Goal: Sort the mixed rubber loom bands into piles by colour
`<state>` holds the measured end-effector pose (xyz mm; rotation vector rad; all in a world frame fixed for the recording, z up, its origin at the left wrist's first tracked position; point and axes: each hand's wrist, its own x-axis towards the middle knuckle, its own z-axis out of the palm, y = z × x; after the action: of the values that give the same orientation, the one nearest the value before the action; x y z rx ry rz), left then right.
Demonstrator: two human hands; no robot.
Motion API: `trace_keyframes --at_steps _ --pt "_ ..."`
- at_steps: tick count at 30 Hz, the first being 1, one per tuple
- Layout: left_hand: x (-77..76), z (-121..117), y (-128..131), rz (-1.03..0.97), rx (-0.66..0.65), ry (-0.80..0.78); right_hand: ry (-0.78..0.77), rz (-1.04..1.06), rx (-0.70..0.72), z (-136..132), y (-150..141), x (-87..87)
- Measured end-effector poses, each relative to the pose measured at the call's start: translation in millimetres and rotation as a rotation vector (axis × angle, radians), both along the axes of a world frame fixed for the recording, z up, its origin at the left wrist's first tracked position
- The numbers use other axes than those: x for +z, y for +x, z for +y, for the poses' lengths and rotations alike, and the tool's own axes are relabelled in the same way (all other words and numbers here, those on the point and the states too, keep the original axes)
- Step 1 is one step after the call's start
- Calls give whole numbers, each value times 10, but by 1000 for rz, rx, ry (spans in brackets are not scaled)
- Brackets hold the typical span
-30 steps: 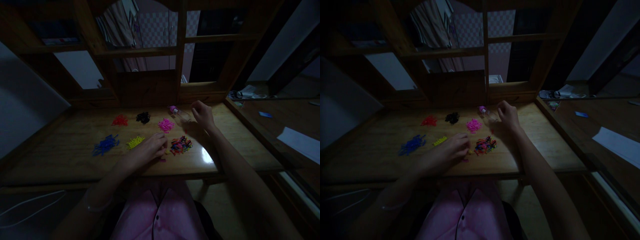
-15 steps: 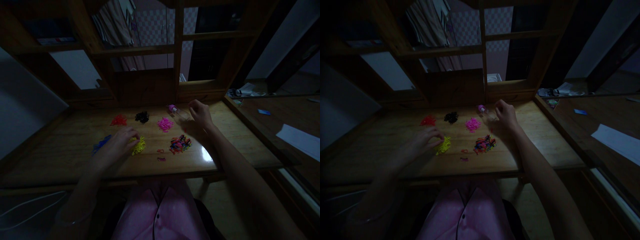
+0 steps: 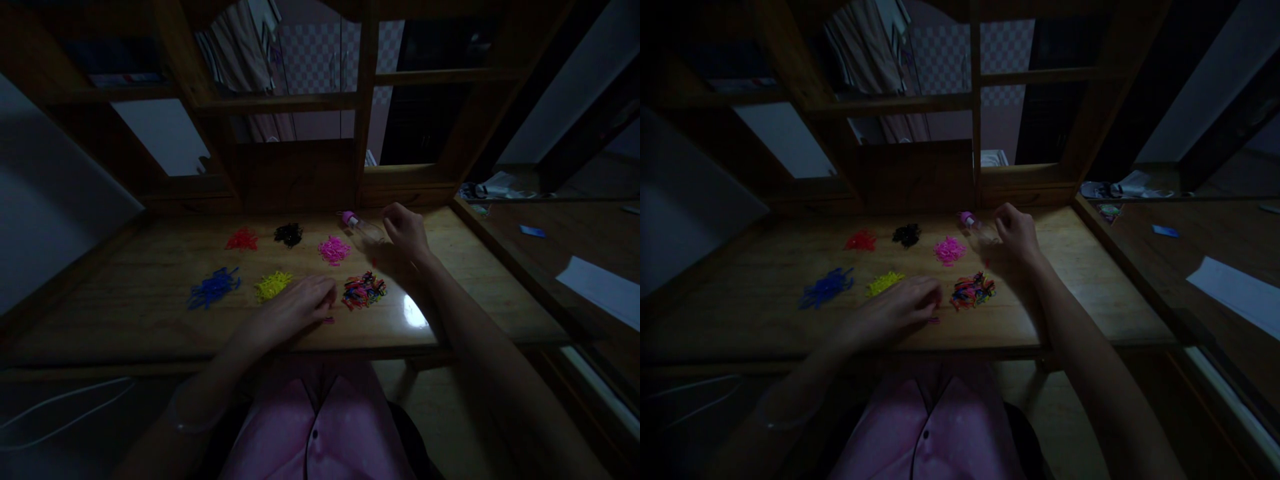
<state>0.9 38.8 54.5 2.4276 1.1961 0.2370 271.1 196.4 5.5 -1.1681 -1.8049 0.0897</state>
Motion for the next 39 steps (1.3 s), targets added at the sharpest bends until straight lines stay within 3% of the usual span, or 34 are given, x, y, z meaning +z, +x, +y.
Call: trace_keyframes --at_steps 7,11,17,24,31,35,39 --pt "40 56 285 -87 -177 23 -1 12 3 -20 -2 22" --pt "66 79 328 -24 -216 16 9 9 2 -22 6 30" --pt "138 69 310 -24 -189 50 4 19 17 -11 6 27" --pt "189 68 328 -15 -246 37 -3 15 -8 -17 -4 39" --pt "111 116 295 -44 -269 27 8 16 -10 -19 1 40" --pt "51 87 266 -84 -202 76 -5 29 -12 -10 1 35" --pt "85 57 263 -55 -198 78 -2 34 7 -11 -3 37"
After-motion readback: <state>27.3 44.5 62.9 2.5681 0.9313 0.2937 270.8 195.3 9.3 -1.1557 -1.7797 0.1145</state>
